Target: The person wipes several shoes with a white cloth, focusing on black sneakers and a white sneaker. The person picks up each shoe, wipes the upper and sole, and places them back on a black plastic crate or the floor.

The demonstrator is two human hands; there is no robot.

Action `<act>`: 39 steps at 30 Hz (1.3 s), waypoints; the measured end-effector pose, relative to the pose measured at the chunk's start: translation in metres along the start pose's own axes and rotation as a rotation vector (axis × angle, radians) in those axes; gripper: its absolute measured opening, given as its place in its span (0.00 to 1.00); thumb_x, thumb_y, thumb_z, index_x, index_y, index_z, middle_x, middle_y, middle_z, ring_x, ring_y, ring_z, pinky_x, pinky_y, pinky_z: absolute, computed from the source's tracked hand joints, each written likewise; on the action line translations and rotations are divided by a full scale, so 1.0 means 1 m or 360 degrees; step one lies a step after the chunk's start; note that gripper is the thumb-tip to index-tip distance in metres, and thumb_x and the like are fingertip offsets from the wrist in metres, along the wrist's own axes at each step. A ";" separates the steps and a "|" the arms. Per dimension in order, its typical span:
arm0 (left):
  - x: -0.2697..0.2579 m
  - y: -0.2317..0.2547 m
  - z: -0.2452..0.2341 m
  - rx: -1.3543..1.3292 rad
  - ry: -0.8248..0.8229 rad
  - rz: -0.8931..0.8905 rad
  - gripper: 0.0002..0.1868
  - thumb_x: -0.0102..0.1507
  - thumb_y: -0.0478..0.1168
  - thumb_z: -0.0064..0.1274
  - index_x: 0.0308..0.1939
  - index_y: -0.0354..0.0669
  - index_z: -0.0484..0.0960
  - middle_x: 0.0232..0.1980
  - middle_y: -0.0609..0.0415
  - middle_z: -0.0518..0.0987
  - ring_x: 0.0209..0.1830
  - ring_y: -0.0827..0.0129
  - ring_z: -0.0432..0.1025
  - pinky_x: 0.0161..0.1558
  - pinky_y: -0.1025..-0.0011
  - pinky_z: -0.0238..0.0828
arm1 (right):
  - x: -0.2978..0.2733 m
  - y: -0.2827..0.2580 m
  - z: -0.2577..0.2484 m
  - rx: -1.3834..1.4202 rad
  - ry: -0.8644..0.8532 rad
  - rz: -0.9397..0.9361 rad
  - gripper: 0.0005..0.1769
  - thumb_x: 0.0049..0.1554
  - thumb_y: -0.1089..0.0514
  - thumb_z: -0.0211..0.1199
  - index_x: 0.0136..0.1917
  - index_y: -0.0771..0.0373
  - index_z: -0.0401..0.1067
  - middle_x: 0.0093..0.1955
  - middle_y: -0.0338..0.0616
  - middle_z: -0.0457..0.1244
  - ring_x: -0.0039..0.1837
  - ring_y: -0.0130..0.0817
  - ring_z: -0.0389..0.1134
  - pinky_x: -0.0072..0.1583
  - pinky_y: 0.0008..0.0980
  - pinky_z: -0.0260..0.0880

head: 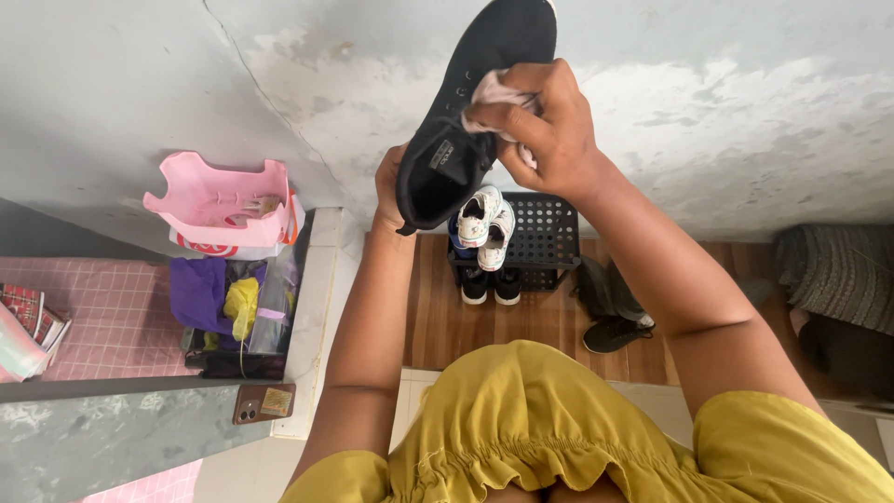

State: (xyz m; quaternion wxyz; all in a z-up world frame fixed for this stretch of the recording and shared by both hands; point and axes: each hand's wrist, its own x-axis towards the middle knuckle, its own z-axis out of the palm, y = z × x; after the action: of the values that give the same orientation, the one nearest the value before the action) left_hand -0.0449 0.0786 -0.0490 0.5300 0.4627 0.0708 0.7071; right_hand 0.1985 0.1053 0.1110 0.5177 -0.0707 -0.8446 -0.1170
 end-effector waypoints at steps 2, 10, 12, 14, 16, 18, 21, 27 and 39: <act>0.005 0.014 0.019 -0.0140 0.0013 -0.0063 0.17 0.72 0.38 0.44 0.55 0.25 0.81 0.53 0.40 0.84 0.48 0.60 0.80 0.53 0.65 0.80 | 0.008 -0.009 -0.005 -0.0099 -0.0023 -0.0024 0.22 0.50 0.64 0.62 0.58 0.53 0.80 0.60 0.44 0.59 0.59 0.38 0.61 0.53 0.34 0.66; 0.003 0.032 0.054 -0.0094 -0.0147 0.0063 0.15 0.67 0.35 0.53 0.54 0.26 0.81 0.53 0.41 0.83 0.50 0.61 0.80 0.55 0.65 0.80 | 0.013 -0.008 -0.007 -0.0047 0.0018 -0.0200 0.07 0.46 0.62 0.62 0.41 0.57 0.75 0.52 0.44 0.60 0.54 0.39 0.62 0.51 0.40 0.65; 0.001 0.029 0.049 -0.0005 -0.0229 0.0105 0.19 0.65 0.36 0.58 0.57 0.27 0.80 0.55 0.42 0.83 0.50 0.63 0.80 0.54 0.68 0.79 | 0.013 -0.011 -0.010 0.0042 -0.0019 -0.0163 0.08 0.44 0.63 0.61 0.41 0.59 0.74 0.52 0.44 0.61 0.53 0.40 0.61 0.51 0.40 0.65; -0.005 0.018 0.029 -0.0066 -0.0082 0.0027 0.17 0.67 0.36 0.57 0.56 0.25 0.81 0.53 0.40 0.83 0.48 0.62 0.80 0.52 0.68 0.80 | 0.008 -0.014 -0.006 0.0040 0.0018 -0.0106 0.10 0.45 0.64 0.60 0.42 0.59 0.75 0.53 0.45 0.62 0.54 0.40 0.62 0.52 0.39 0.65; -0.007 0.014 0.021 -0.0128 0.0068 -0.0059 0.16 0.70 0.37 0.57 0.55 0.23 0.81 0.52 0.39 0.84 0.46 0.60 0.80 0.49 0.68 0.80 | 0.008 -0.019 -0.006 0.0040 0.0056 -0.0040 0.12 0.46 0.66 0.59 0.44 0.59 0.77 0.55 0.45 0.62 0.54 0.40 0.62 0.52 0.39 0.65; -0.007 0.015 0.025 -0.0210 -0.0123 0.0061 0.16 0.69 0.37 0.56 0.55 0.25 0.81 0.52 0.41 0.84 0.47 0.62 0.81 0.49 0.68 0.81 | 0.011 -0.027 -0.010 -0.0001 0.0024 0.0014 0.18 0.49 0.64 0.61 0.53 0.58 0.81 0.59 0.48 0.60 0.57 0.41 0.61 0.56 0.38 0.66; -0.004 0.017 0.028 -0.0095 -0.0181 0.0077 0.18 0.68 0.37 0.54 0.58 0.26 0.80 0.53 0.42 0.84 0.48 0.63 0.80 0.51 0.68 0.80 | 0.011 -0.029 -0.013 0.0063 0.0008 0.0119 0.12 0.48 0.64 0.59 0.46 0.57 0.78 0.57 0.46 0.60 0.55 0.40 0.61 0.54 0.38 0.64; 0.008 0.053 0.097 -0.0653 -0.0033 -0.0430 0.25 0.66 0.47 0.41 0.52 0.27 0.82 0.48 0.38 0.84 0.43 0.54 0.82 0.39 0.62 0.83 | -0.006 -0.010 -0.009 0.1385 0.0411 0.0595 0.21 0.64 0.49 0.39 0.44 0.57 0.71 0.59 0.41 0.61 0.55 0.31 0.64 0.58 0.34 0.70; -0.006 0.007 0.033 0.0135 0.0275 -0.0033 0.24 0.74 0.45 0.42 0.64 0.28 0.77 0.58 0.42 0.80 0.56 0.59 0.75 0.62 0.60 0.73 | 0.014 -0.055 0.006 0.0242 -0.0141 0.0405 0.69 0.46 0.27 0.64 0.83 0.61 0.34 0.84 0.61 0.35 0.80 0.73 0.48 0.77 0.64 0.57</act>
State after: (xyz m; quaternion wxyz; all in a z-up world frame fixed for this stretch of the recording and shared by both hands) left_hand -0.0256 0.0575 -0.0296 0.5092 0.4213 0.1507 0.7352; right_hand 0.1733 0.0537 0.1136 0.4945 -0.1427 -0.8572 0.0172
